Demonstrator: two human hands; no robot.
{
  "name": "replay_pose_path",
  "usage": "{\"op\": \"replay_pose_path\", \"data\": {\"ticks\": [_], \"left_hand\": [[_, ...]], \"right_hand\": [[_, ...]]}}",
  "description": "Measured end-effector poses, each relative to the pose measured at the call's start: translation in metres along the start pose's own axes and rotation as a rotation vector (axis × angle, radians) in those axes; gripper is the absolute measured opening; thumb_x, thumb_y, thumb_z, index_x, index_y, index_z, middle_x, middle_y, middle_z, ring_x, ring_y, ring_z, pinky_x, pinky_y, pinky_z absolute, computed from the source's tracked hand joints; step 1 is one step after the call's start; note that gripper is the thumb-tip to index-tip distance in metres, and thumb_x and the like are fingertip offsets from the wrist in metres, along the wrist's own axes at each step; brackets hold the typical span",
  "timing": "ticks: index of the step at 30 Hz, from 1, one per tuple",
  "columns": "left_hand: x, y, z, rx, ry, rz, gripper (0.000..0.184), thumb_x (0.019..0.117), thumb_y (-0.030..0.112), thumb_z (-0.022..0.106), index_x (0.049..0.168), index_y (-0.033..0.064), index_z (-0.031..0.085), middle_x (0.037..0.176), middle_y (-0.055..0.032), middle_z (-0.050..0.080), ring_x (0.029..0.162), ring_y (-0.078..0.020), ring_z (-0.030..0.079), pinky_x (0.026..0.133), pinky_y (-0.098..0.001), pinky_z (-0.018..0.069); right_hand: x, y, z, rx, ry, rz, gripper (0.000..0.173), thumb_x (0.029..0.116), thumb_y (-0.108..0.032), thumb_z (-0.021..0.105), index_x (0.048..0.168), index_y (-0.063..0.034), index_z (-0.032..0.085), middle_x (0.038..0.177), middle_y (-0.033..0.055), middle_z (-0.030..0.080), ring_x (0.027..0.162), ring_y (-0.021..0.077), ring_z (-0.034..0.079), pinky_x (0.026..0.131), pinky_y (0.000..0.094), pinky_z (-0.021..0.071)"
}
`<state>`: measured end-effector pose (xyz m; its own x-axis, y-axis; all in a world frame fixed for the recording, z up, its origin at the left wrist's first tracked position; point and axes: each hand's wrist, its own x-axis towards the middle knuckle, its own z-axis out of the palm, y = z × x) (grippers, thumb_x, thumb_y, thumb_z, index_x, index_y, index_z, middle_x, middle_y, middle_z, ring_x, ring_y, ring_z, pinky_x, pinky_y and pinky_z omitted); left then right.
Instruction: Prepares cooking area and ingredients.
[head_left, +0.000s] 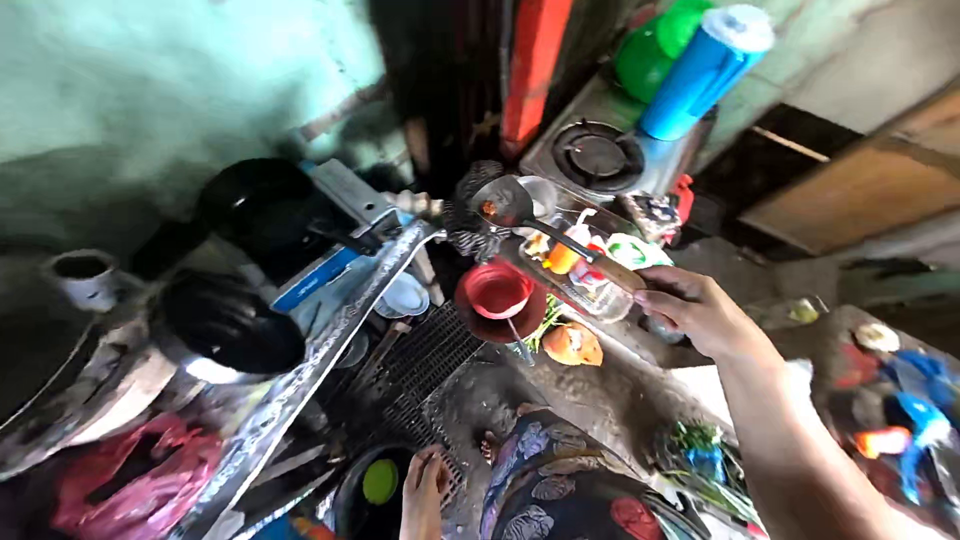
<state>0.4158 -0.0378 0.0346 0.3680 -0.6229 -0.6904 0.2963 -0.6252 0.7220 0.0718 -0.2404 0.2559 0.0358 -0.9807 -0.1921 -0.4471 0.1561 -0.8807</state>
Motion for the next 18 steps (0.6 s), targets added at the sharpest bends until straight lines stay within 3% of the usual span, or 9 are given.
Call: {"op": "replay_pose_path", "data": {"ticks": [7, 14, 16, 18], "left_hand": [[-0.004, 0.014, 0.100, 0.183, -0.190, 0.011, 0.022, 0.1085, 0.008, 0.041, 0.122, -0.0027, 0.054, 0.083, -0.0031, 0.057, 0.063, -0.0071, 0.058, 0.057, -0.0207, 0.0504], [-0.025, -0.008, 0.252, 0.513, -0.513, 0.027, 0.022, 0.1083, 0.008, 0.043, 0.122, -0.0047, 0.055, 0.082, -0.0045, 0.058, 0.060, -0.0073, 0.057, 0.054, -0.0205, 0.0491], [-0.032, -0.018, 0.300, 0.620, -0.614, 0.051, 0.025, 0.1080, 0.009, 0.044, 0.125, -0.0056, 0.056, 0.087, -0.0074, 0.060, 0.066, -0.0100, 0.059, 0.060, -0.0247, 0.0523], [-0.037, -0.030, 0.346, 0.730, -0.725, 0.065, 0.030, 0.1078, 0.008, 0.042, 0.132, -0.0082, 0.053, 0.101, -0.0154, 0.061, 0.080, -0.0169, 0.062, 0.073, -0.0324, 0.0544]], "right_hand": [[-0.100, 0.081, -0.112, 0.073, 0.297, 0.126, 0.023, 0.0963, -0.009, 0.064, 0.119, -0.0063, 0.068, 0.080, -0.0034, 0.066, 0.052, -0.0014, 0.051, 0.049, 0.0144, 0.0437], [-0.220, 0.161, -0.225, 0.106, 0.565, 0.309, 0.027, 0.0941, -0.016, 0.066, 0.120, -0.0079, 0.068, 0.087, -0.0019, 0.069, 0.063, 0.0011, 0.058, 0.056, 0.0193, 0.0487], [-0.256, 0.177, -0.249, 0.105, 0.655, 0.357, 0.030, 0.0923, -0.018, 0.066, 0.121, -0.0078, 0.068, 0.089, -0.0023, 0.070, 0.063, 0.0009, 0.058, 0.056, 0.0194, 0.0491], [-0.290, 0.193, -0.267, 0.074, 0.736, 0.399, 0.032, 0.0913, -0.022, 0.066, 0.120, -0.0087, 0.068, 0.089, -0.0044, 0.068, 0.062, -0.0015, 0.056, 0.055, 0.0168, 0.0475]]}}
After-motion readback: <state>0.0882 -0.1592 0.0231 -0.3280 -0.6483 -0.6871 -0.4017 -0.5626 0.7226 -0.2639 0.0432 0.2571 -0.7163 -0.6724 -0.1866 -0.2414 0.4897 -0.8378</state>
